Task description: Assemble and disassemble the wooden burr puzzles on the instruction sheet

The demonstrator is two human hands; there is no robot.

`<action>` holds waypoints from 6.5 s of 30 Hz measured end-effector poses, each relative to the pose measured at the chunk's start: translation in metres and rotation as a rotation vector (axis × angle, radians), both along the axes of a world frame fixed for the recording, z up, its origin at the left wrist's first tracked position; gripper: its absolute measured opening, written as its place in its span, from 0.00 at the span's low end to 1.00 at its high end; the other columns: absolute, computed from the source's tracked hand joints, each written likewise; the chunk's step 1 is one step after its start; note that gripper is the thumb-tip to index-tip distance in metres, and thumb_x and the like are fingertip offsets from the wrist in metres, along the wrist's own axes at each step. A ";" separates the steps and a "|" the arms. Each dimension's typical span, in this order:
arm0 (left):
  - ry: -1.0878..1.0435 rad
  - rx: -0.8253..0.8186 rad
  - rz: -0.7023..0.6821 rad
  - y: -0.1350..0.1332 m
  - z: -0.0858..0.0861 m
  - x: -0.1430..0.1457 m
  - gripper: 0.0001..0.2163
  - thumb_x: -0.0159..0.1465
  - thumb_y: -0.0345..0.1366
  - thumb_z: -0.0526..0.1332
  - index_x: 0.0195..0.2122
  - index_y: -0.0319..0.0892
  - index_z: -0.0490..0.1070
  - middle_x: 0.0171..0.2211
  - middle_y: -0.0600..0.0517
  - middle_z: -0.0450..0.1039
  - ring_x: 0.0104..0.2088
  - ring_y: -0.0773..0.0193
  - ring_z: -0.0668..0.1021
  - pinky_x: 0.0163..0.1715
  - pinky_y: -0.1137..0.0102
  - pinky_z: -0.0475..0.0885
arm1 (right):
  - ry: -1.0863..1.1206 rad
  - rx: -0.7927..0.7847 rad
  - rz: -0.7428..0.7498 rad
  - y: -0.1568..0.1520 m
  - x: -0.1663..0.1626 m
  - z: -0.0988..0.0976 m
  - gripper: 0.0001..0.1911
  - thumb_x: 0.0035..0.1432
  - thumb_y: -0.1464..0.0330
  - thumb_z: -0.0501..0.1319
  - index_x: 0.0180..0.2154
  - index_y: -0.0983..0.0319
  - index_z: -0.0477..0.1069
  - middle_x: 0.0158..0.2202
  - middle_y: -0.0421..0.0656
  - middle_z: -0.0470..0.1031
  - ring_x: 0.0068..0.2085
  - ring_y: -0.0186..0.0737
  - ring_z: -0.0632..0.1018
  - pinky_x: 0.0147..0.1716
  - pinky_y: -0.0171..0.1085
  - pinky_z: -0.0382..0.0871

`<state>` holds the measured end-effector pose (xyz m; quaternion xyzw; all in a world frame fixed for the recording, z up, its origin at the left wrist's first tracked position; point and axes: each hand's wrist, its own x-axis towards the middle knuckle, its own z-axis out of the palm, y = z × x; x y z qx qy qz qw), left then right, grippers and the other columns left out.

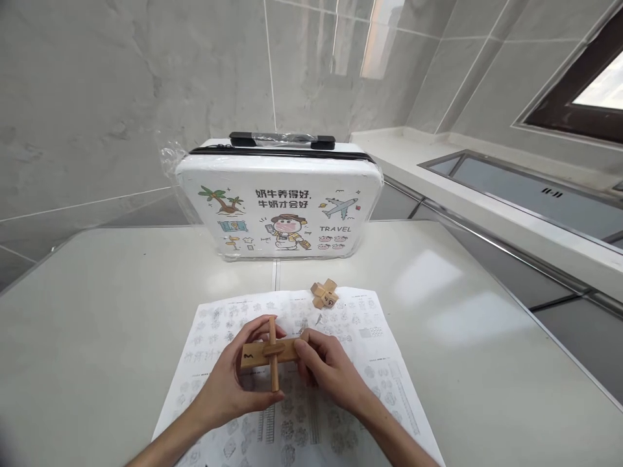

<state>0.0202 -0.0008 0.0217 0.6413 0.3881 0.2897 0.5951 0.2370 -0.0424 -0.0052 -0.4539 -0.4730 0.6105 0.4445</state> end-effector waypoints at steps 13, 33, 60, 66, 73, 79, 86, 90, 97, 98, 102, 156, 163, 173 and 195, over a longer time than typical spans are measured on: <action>0.003 -0.011 -0.011 0.002 -0.002 0.001 0.49 0.43 0.43 0.85 0.67 0.53 0.69 0.59 0.43 0.76 0.60 0.42 0.77 0.61 0.52 0.75 | 0.143 -0.096 0.033 -0.003 -0.007 0.000 0.26 0.69 0.45 0.63 0.30 0.58 0.65 0.17 0.34 0.67 0.17 0.33 0.63 0.19 0.34 0.57; -0.150 -0.139 -0.031 0.003 -0.012 -0.003 0.25 0.57 0.52 0.78 0.49 0.44 0.77 0.39 0.49 0.81 0.42 0.56 0.83 0.45 0.66 0.75 | 0.371 -0.195 0.221 -0.003 0.000 -0.002 0.22 0.73 0.52 0.62 0.31 0.60 0.69 0.18 0.34 0.65 0.17 0.30 0.64 0.17 0.31 0.58; 0.714 0.672 0.183 0.053 -0.009 -0.044 0.18 0.77 0.46 0.50 0.33 0.44 0.67 0.29 0.50 0.73 0.33 0.55 0.73 0.39 0.62 0.65 | 0.338 -0.140 -0.002 -0.004 -0.002 -0.002 0.23 0.71 0.53 0.64 0.29 0.60 0.66 0.23 0.36 0.67 0.20 0.31 0.65 0.20 0.33 0.56; 0.872 0.769 0.166 0.056 -0.012 -0.054 0.16 0.77 0.44 0.50 0.31 0.45 0.63 0.30 0.49 0.72 0.35 0.53 0.72 0.39 0.60 0.65 | 0.333 -0.106 0.047 -0.005 -0.002 -0.003 0.21 0.72 0.56 0.63 0.28 0.60 0.67 0.22 0.36 0.68 0.20 0.32 0.65 0.20 0.34 0.56; 0.876 0.822 0.286 0.062 -0.019 -0.058 0.12 0.74 0.43 0.53 0.35 0.44 0.66 0.36 0.45 0.74 0.39 0.50 0.73 0.43 0.56 0.67 | 0.349 -0.080 0.067 -0.005 -0.002 0.001 0.22 0.72 0.57 0.63 0.27 0.60 0.66 0.22 0.37 0.67 0.21 0.32 0.66 0.22 0.34 0.57; 0.625 0.703 0.309 0.043 -0.001 -0.042 0.12 0.75 0.46 0.55 0.42 0.43 0.70 0.33 0.49 0.72 0.34 0.56 0.72 0.39 0.61 0.67 | 0.305 -0.045 0.117 -0.007 -0.001 -0.003 0.21 0.73 0.57 0.62 0.28 0.60 0.67 0.23 0.36 0.68 0.22 0.32 0.66 0.22 0.34 0.59; 0.032 -0.040 -0.002 0.006 0.012 -0.011 0.20 0.76 0.56 0.54 0.48 0.44 0.70 0.24 0.58 0.62 0.24 0.65 0.65 0.26 0.70 0.60 | 0.182 0.030 0.242 -0.010 -0.001 -0.002 0.23 0.73 0.55 0.63 0.28 0.59 0.64 0.24 0.37 0.69 0.23 0.32 0.69 0.24 0.33 0.63; -0.099 -0.125 -0.027 0.003 0.004 -0.009 0.19 0.76 0.55 0.56 0.46 0.43 0.70 0.26 0.57 0.64 0.25 0.68 0.64 0.26 0.71 0.59 | 0.241 0.032 0.234 -0.011 -0.004 0.001 0.17 0.72 0.53 0.64 0.39 0.58 0.66 0.29 0.37 0.72 0.23 0.31 0.71 0.23 0.32 0.66; -0.144 -0.159 -0.037 0.001 0.001 -0.007 0.19 0.75 0.56 0.57 0.47 0.43 0.69 0.25 0.58 0.61 0.24 0.68 0.61 0.25 0.71 0.57 | 0.315 0.004 0.276 -0.008 -0.005 0.004 0.34 0.65 0.51 0.71 0.63 0.51 0.60 0.47 0.46 0.77 0.32 0.38 0.81 0.22 0.32 0.72; -0.146 -0.162 -0.037 0.001 0.001 -0.006 0.19 0.75 0.56 0.57 0.47 0.43 0.69 0.24 0.59 0.61 0.24 0.68 0.61 0.25 0.71 0.57 | 0.316 -0.003 0.278 -0.008 -0.004 0.004 0.33 0.64 0.51 0.72 0.62 0.52 0.60 0.46 0.45 0.77 0.30 0.37 0.81 0.21 0.31 0.71; -0.179 -0.190 -0.028 -0.001 0.000 -0.005 0.19 0.74 0.56 0.58 0.45 0.43 0.70 0.24 0.58 0.62 0.24 0.67 0.62 0.26 0.70 0.57 | 0.316 0.003 0.233 -0.008 -0.003 0.001 0.28 0.63 0.50 0.72 0.53 0.53 0.62 0.36 0.37 0.77 0.21 0.30 0.75 0.18 0.29 0.66; 0.204 0.176 0.297 0.001 0.001 -0.003 0.12 0.76 0.48 0.57 0.41 0.46 0.63 0.29 0.54 0.78 0.26 0.63 0.77 0.29 0.68 0.68 | -0.105 0.060 -0.203 -0.005 0.004 0.004 0.22 0.68 0.53 0.67 0.58 0.56 0.72 0.26 0.34 0.63 0.25 0.34 0.63 0.24 0.34 0.60; 0.521 0.400 0.265 -0.008 -0.010 -0.001 0.10 0.76 0.46 0.54 0.40 0.47 0.63 0.22 0.58 0.72 0.19 0.60 0.72 0.25 0.66 0.61 | -0.549 0.246 -0.271 -0.008 -0.006 -0.008 0.14 0.68 0.61 0.64 0.54 0.56 0.75 0.24 0.35 0.68 0.24 0.37 0.69 0.27 0.37 0.64; 0.562 0.636 -0.004 -0.017 -0.016 0.002 0.06 0.76 0.38 0.54 0.51 0.45 0.64 0.23 0.59 0.69 0.27 0.58 0.73 0.34 0.62 0.69 | -0.911 0.280 -0.313 -0.010 -0.009 -0.011 0.16 0.70 0.61 0.57 0.53 0.59 0.74 0.23 0.34 0.69 0.23 0.37 0.72 0.26 0.35 0.62; 0.720 1.031 -0.024 -0.009 -0.020 -0.004 0.10 0.76 0.38 0.57 0.54 0.40 0.64 0.30 0.52 0.73 0.32 0.53 0.73 0.34 0.59 0.68 | -0.946 0.566 -0.239 -0.013 -0.016 -0.014 0.11 0.75 0.67 0.55 0.55 0.59 0.70 0.35 0.43 0.78 0.34 0.44 0.79 0.33 0.41 0.71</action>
